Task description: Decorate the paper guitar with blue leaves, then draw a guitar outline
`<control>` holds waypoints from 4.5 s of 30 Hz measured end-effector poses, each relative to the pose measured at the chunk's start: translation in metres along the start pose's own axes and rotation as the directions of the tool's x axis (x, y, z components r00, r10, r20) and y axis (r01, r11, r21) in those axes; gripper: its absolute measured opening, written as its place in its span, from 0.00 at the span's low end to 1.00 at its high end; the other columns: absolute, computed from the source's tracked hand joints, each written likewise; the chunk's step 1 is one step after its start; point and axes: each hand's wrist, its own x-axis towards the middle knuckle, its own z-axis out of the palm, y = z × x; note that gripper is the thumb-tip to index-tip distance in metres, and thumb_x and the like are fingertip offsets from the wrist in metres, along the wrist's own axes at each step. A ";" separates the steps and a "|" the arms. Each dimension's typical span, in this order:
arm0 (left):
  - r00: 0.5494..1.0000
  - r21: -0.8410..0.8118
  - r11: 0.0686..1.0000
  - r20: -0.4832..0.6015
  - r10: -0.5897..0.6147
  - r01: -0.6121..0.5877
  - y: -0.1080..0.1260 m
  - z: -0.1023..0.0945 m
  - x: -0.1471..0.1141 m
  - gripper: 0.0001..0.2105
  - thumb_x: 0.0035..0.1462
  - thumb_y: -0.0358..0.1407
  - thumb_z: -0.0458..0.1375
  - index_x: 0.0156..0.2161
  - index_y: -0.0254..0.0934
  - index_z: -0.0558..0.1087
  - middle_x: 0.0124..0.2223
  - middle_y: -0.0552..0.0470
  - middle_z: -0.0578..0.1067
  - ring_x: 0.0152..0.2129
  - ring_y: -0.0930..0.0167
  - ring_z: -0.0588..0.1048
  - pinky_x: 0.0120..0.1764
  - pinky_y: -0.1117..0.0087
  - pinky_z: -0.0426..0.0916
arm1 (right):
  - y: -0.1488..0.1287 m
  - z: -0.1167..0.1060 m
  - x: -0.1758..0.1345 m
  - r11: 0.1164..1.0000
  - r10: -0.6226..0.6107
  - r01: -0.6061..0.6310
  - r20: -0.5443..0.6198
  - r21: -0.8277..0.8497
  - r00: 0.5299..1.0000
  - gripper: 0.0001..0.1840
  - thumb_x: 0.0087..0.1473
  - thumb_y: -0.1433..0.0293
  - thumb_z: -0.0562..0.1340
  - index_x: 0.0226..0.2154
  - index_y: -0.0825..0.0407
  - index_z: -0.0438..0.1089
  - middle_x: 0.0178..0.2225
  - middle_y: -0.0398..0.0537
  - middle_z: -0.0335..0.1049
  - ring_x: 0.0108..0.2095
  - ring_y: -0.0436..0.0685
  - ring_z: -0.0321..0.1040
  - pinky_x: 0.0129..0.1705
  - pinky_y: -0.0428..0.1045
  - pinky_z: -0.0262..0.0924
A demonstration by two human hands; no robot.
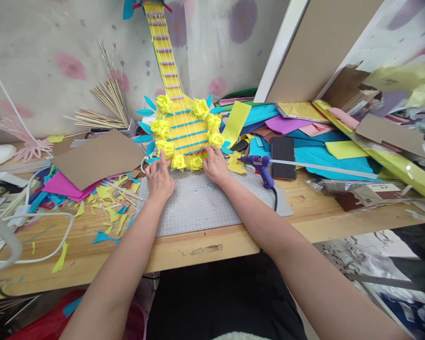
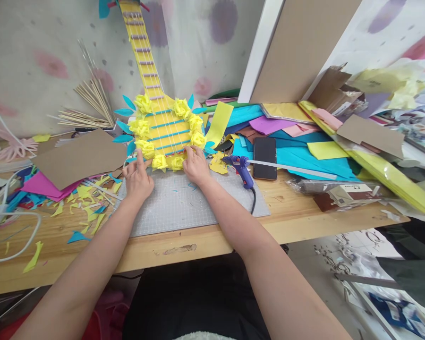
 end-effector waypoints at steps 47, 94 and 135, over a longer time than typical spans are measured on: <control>0.999 -0.020 1.000 -0.035 -0.022 0.021 -0.003 0.003 0.005 0.41 0.46 0.25 0.47 0.67 0.31 0.39 0.53 0.46 0.73 0.55 0.56 0.62 0.55 0.51 0.48 | -0.001 0.002 -0.002 1.000 -0.003 0.004 -0.037 0.021 0.999 0.25 0.51 0.75 0.48 0.53 0.59 0.59 0.49 0.59 0.67 0.58 0.64 0.52 0.58 0.61 0.51; 1.000 -0.034 0.999 0.003 0.019 -0.018 -0.008 0.008 0.009 0.42 0.44 0.24 0.47 0.66 0.32 0.40 0.56 0.45 0.69 0.54 0.55 0.61 0.54 0.51 0.49 | -0.004 -0.003 -0.003 1.000 0.003 -0.003 -0.016 -0.016 1.000 0.26 0.51 0.75 0.48 0.53 0.60 0.60 0.50 0.59 0.67 0.58 0.63 0.52 0.58 0.59 0.50; 0.900 -0.189 0.945 -0.304 -0.313 0.265 -0.009 -0.012 0.011 0.34 0.50 0.33 0.52 0.63 0.32 0.47 0.52 0.41 0.71 0.55 0.58 0.59 0.55 0.52 0.50 | 0.000 0.000 -0.003 1.000 -0.012 0.011 -0.060 -0.018 0.998 0.25 0.51 0.76 0.49 0.52 0.60 0.61 0.47 0.58 0.69 0.57 0.64 0.54 0.58 0.59 0.51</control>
